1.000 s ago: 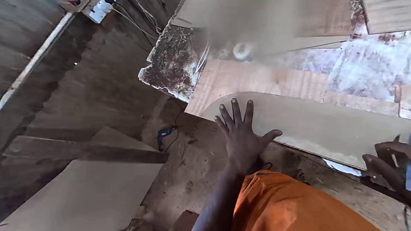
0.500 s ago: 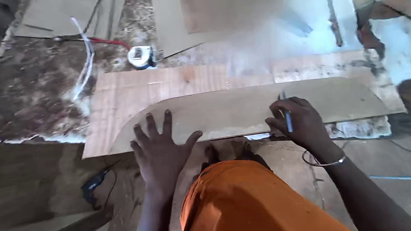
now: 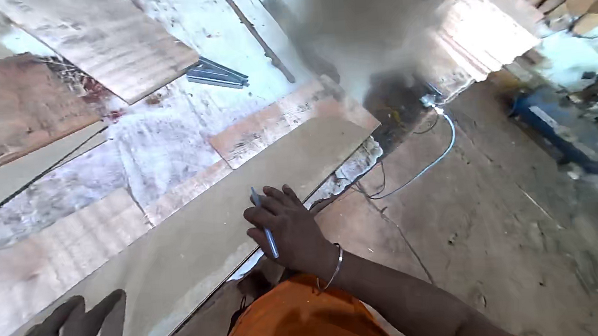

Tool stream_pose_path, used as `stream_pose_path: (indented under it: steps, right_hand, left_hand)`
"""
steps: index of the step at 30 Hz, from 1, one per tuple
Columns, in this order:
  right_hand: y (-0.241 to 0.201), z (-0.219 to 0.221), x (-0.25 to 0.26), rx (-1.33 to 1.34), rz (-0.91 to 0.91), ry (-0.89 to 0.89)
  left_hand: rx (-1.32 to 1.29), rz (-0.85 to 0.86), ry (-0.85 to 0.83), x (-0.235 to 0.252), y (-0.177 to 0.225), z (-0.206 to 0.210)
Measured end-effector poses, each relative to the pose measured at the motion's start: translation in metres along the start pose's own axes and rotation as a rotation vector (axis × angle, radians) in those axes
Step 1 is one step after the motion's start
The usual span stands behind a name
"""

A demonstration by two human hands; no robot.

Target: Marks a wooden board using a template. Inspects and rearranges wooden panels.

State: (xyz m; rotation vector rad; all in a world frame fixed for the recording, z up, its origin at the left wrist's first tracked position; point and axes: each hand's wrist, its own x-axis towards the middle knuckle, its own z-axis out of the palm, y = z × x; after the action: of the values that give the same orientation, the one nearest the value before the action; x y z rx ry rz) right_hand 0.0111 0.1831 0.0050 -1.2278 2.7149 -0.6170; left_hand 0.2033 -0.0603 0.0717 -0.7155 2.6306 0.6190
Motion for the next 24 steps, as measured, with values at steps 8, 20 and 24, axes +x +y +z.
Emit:
stream_pose_path:
  steps: [8,20,24]
  right_hand:
    - [0.017,0.009,-0.004,0.033,-0.114,0.117]
    - [0.048,-0.024,0.028,0.119,-0.280,-0.002]
    - [0.074,-0.054,0.051,0.175,-0.228,-0.003]
  left_hand:
    - [-0.038,0.031,0.076,0.013,-0.015,-0.004]
    - [0.026,-0.243,0.082,0.021,-0.007,-0.001]
    - [0.061,-0.302,0.048,0.024,0.010,0.003]
